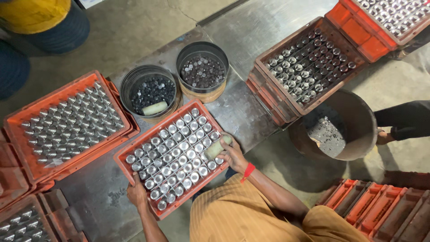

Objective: The person arranges metal candle cups into a compartment tray on a work table, pressing each cup into place by hand. They then take a white cylindrical object and press it into the cups one at a time, and reach into buckets of dark parts beside the tray.

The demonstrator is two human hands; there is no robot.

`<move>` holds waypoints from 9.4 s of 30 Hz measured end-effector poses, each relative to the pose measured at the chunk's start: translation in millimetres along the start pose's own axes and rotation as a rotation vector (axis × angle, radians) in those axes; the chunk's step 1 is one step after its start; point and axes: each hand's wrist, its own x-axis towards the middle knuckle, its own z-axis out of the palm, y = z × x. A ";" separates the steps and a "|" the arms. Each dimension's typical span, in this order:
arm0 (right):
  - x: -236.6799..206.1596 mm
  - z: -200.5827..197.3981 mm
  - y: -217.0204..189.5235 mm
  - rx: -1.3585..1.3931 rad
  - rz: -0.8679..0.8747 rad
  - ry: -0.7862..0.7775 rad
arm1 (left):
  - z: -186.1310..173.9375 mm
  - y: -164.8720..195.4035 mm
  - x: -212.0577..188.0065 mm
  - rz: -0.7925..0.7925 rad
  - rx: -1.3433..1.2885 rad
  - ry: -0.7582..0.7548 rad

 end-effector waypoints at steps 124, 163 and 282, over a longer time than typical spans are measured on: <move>-15.5 72.3 -21.3 -1.205 -1.021 -0.409 | -2.4 -3.0 3.6 -0.038 -0.096 0.062; 17.5 38.4 38.7 -1.488 -1.256 -0.655 | -7.3 -0.8 5.6 -0.121 -0.051 -0.011; 96.2 271.6 126.5 -1.035 -1.056 -0.649 | 2.1 -86.3 -76.8 0.109 -0.391 0.287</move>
